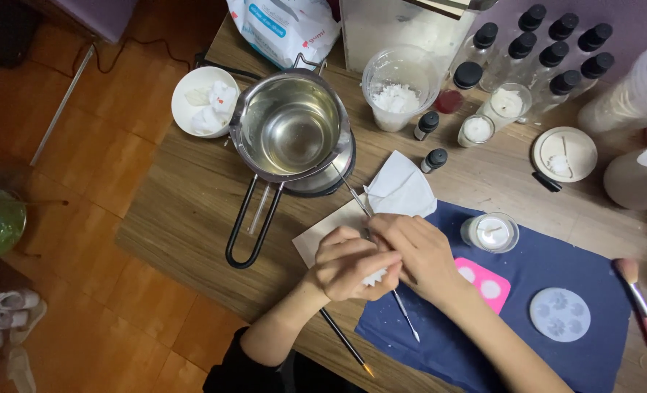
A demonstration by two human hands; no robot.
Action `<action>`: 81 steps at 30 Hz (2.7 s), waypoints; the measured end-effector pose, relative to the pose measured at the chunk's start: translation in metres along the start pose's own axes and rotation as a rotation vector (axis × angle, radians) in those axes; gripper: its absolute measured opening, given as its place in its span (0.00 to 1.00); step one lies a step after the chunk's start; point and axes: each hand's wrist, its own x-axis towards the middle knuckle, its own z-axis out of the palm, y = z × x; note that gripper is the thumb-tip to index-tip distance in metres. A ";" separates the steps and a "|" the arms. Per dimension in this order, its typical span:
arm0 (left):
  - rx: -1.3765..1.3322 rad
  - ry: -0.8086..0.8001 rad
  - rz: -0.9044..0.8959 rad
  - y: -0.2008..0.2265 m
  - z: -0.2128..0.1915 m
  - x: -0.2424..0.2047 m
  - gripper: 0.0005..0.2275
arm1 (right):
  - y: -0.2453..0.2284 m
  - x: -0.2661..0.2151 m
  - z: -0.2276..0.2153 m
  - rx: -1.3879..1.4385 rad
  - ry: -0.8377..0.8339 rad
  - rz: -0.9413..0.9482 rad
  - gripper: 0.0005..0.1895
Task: Using a needle tool to clean or prepare a small wax flower decoration on a workbench.
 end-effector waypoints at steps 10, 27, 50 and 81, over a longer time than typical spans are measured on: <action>-0.003 -0.029 0.014 0.001 0.003 0.000 0.05 | -0.003 0.006 0.004 -0.083 0.032 -0.054 0.24; 0.033 -0.132 -0.318 -0.028 0.009 -0.012 0.12 | 0.022 -0.024 0.017 -0.341 -0.106 -0.249 0.08; -0.015 -0.250 -0.409 -0.036 0.015 -0.030 0.14 | 0.006 -0.019 0.005 -0.586 -0.130 -0.228 0.04; 0.053 -0.203 -0.335 -0.037 0.014 -0.024 0.12 | 0.003 -0.021 0.007 -0.679 -0.177 -0.279 0.12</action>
